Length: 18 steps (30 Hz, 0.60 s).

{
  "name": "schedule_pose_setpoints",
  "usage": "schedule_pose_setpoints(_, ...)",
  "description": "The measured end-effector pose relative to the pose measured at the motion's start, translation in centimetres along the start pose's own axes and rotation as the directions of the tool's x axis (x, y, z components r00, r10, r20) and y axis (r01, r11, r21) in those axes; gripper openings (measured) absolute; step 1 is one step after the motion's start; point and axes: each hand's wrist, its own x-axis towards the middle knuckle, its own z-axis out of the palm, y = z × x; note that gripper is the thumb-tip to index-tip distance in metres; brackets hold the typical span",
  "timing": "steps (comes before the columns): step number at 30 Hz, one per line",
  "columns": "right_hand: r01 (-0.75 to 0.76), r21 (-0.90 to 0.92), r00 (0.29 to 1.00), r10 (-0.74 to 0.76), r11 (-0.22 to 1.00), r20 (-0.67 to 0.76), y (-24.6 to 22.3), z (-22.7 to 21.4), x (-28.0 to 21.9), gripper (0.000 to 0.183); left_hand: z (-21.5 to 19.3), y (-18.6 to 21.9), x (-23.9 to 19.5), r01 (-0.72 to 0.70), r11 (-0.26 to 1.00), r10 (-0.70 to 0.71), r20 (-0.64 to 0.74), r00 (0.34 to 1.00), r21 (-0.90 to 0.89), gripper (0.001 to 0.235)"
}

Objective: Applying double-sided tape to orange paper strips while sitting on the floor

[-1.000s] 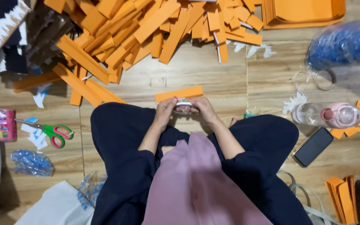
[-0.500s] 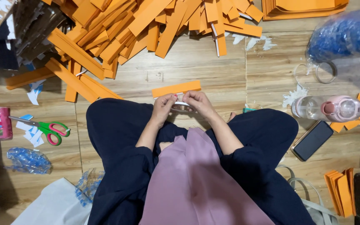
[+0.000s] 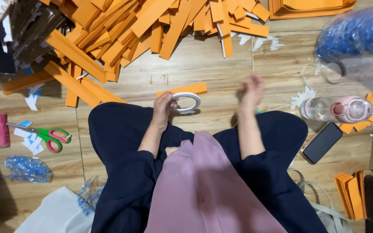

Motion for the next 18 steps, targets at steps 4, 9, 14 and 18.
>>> schedule_pose_setpoints(4,0.447,-0.352,0.778,-0.163,0.822,0.606,0.5,1.8,-6.6,0.034,-0.9,0.4,0.8,0.092,0.97,-0.103,-0.038,0.994,-0.227,0.02)
schedule_pose_setpoints(9,0.158,-0.24,0.388,0.164,0.958,0.907,2.2,3.1,-11.9,0.035,0.8,6.1,-1.1,-0.097,0.978,0.109,-0.056,0.992,0.184,0.031)
schedule_pose_setpoints(14,-0.48,-0.262,0.344,0.455,0.837,0.822,-0.6,3.2,-13.7,0.051,2.9,12.8,0.6,-0.27,0.679,0.1,0.278,0.955,0.683,0.052)
schedule_pose_setpoints(18,-0.634,-0.018,0.324,0.287,0.773,0.902,-1.6,1.9,-10.4,0.036,4.4,19.7,8.3,-0.078,0.25,-0.028,0.088,0.996,0.965,0.088)
